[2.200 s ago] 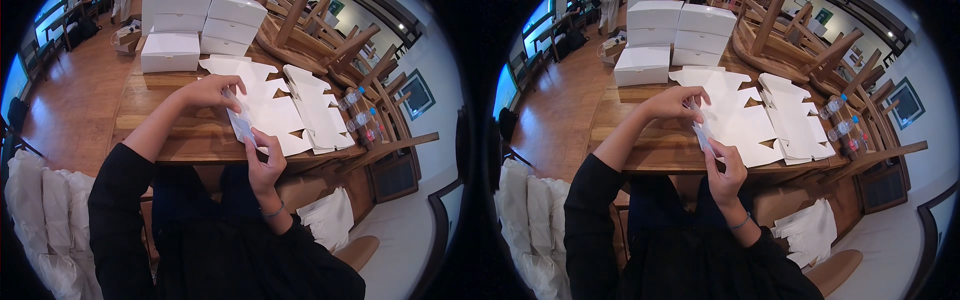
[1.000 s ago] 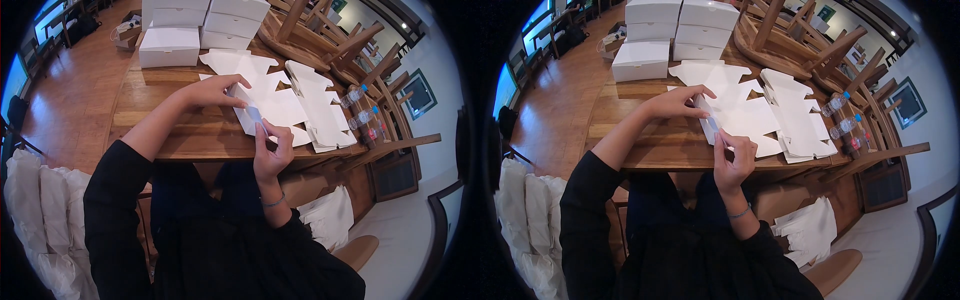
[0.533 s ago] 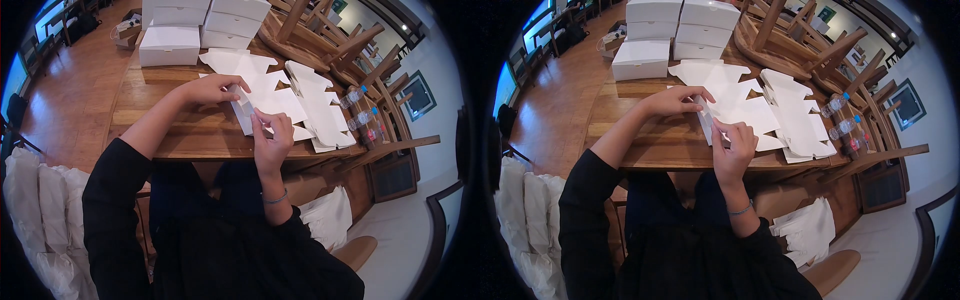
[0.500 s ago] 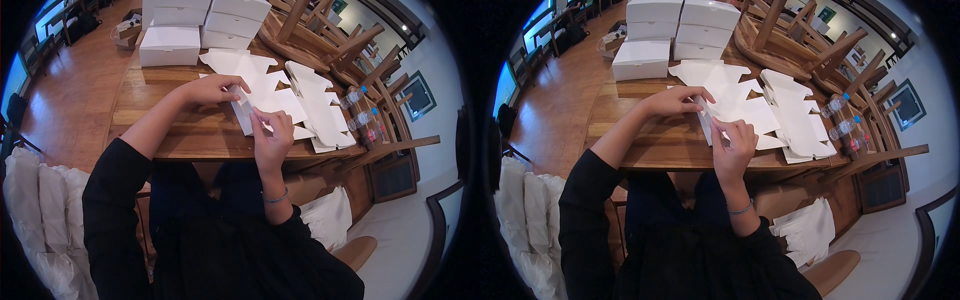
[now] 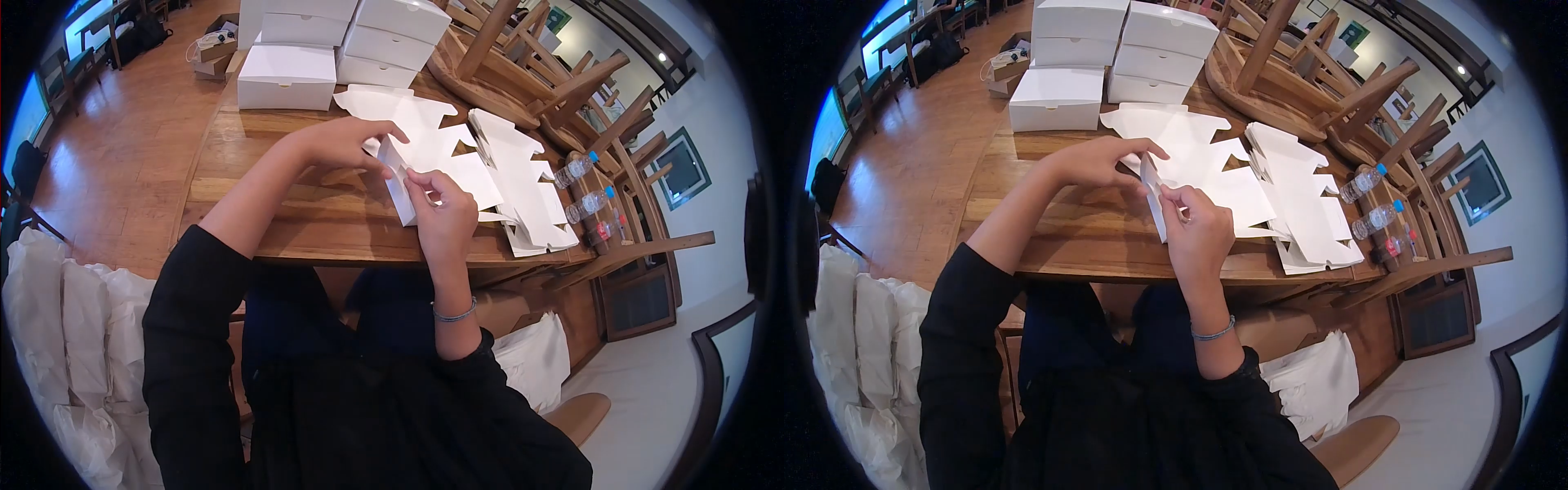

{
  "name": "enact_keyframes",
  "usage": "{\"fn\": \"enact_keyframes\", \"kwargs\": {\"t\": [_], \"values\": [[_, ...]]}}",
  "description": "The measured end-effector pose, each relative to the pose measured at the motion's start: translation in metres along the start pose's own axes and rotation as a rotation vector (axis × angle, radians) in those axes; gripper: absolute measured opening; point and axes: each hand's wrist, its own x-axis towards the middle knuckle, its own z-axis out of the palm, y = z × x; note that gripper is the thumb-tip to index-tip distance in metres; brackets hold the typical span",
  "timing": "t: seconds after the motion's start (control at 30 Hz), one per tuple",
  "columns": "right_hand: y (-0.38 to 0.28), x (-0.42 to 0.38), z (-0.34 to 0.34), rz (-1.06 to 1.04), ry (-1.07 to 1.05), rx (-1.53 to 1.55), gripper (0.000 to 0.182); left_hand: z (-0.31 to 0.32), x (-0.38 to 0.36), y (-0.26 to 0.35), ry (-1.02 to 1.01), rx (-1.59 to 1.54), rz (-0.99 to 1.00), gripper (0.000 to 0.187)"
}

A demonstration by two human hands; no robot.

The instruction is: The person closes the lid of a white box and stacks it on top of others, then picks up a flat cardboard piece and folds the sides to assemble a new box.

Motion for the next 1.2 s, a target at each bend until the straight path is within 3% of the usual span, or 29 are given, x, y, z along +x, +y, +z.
{"fn": "enact_keyframes", "kwargs": {"t": [0.07,0.17,0.37,0.47,0.67,0.77,0.97,1.2], "values": [[-0.004,-0.001,-0.002,0.053,-0.002,0.0,0.006,-0.008,-0.002,-0.022,0.078,0.203,0.155,0.068],[0.0,-0.002,0.0,-0.042,0.051,-0.024,0.005,-0.018,-0.013,-0.019,0.053,0.533,-0.042,0.073],[0.001,-0.003,0.0,-0.063,0.041,-0.038,0.006,-0.016,-0.001,-0.032,0.143,0.435,-0.017,0.048],[0.006,-0.004,0.004,-0.085,0.063,0.021,0.008,-0.011,0.0,-0.031,0.282,0.442,0.033,0.037],[0.006,-0.006,0.002,-0.09,0.053,0.002,0.014,-0.018,-0.007,-0.002,0.297,0.398,-0.105,0.028],[0.008,-0.008,0.001,-0.159,0.079,-0.094,0.019,-0.022,-0.005,-0.019,0.236,0.434,-0.027,0.027],[0.003,-0.01,-0.003,-0.102,0.021,-0.189,0.027,-0.022,0.001,-0.046,0.377,0.511,-0.01,0.017],[0.012,-0.013,0.003,-0.082,0.063,-0.183,0.031,-0.017,0.004,-0.045,0.448,0.273,0.042,0.014]]}}
